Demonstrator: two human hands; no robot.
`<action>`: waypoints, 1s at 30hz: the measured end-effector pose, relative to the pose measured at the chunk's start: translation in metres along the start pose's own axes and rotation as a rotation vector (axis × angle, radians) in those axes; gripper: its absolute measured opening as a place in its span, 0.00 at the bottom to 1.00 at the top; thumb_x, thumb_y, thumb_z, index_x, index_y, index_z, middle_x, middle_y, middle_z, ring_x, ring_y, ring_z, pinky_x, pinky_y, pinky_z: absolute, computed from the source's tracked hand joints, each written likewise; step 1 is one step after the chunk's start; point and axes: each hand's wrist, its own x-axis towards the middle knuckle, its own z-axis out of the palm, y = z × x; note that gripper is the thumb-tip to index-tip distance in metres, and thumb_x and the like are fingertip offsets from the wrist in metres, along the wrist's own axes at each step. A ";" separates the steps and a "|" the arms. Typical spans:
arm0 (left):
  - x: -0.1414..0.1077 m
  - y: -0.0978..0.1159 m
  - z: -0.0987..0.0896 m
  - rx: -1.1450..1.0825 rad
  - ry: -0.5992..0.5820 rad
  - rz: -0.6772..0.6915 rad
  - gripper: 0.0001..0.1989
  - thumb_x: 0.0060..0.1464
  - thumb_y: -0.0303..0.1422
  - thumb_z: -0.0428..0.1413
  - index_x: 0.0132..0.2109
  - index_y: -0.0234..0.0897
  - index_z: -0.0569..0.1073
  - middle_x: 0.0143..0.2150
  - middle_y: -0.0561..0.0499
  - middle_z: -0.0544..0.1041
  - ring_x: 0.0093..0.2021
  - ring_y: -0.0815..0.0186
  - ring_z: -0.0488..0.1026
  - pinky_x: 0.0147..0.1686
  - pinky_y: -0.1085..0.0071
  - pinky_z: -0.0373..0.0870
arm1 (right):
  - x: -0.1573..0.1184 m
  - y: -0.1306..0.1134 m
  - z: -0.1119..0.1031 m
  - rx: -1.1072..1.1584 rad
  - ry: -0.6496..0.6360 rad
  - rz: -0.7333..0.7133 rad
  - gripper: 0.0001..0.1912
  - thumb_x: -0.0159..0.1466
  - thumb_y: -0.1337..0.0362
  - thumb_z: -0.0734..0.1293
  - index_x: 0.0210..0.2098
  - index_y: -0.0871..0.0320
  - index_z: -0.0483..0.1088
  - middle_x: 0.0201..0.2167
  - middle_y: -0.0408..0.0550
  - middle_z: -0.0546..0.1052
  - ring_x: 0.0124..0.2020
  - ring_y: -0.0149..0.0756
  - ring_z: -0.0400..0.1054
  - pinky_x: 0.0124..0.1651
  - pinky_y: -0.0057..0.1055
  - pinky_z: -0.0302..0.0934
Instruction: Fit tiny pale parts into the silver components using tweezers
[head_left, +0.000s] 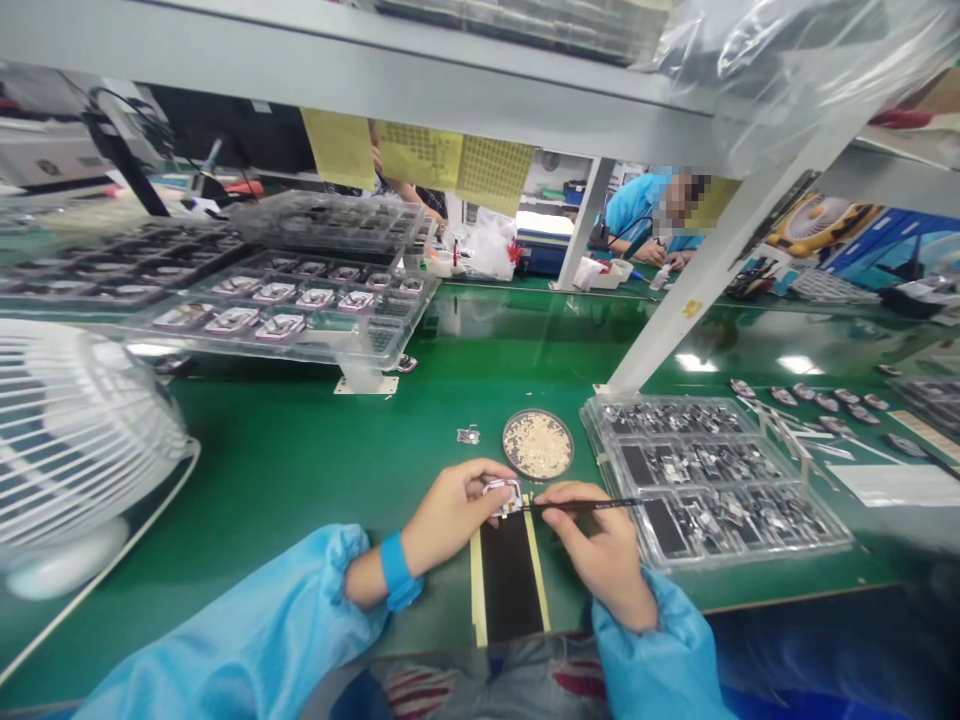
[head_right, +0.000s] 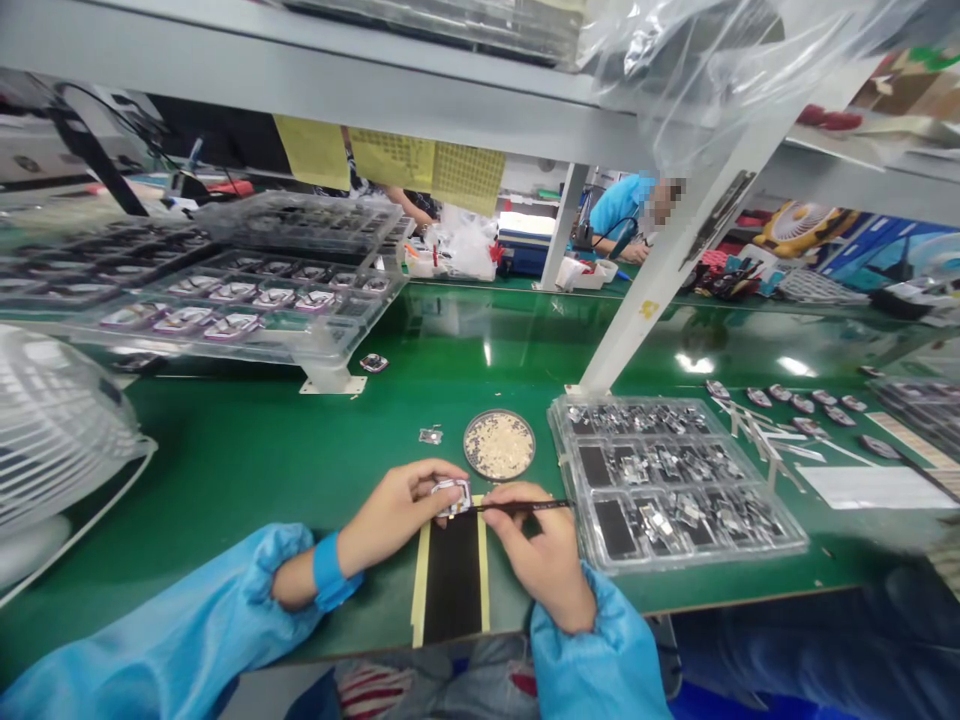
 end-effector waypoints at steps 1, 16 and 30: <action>0.000 0.000 0.000 -0.025 -0.001 -0.005 0.16 0.53 0.41 0.64 0.43 0.32 0.76 0.33 0.48 0.78 0.29 0.65 0.76 0.29 0.70 0.76 | 0.000 0.000 0.000 0.000 0.004 0.000 0.03 0.66 0.66 0.70 0.41 0.55 0.74 0.38 0.50 0.80 0.40 0.39 0.76 0.38 0.32 0.71; 0.003 0.013 -0.015 0.094 0.097 0.107 0.11 0.57 0.37 0.61 0.43 0.35 0.73 0.37 0.49 0.78 0.32 0.65 0.79 0.32 0.72 0.76 | -0.002 0.003 0.000 0.028 0.084 0.089 0.04 0.67 0.62 0.69 0.40 0.56 0.74 0.39 0.51 0.80 0.36 0.38 0.76 0.34 0.31 0.70; -0.004 -0.001 -0.009 0.320 -0.034 0.044 0.12 0.51 0.35 0.63 0.43 0.37 0.73 0.34 0.51 0.79 0.29 0.65 0.76 0.28 0.72 0.71 | 0.003 0.017 0.006 -0.157 -0.020 0.275 0.09 0.65 0.56 0.71 0.40 0.55 0.76 0.35 0.46 0.80 0.28 0.34 0.71 0.28 0.27 0.62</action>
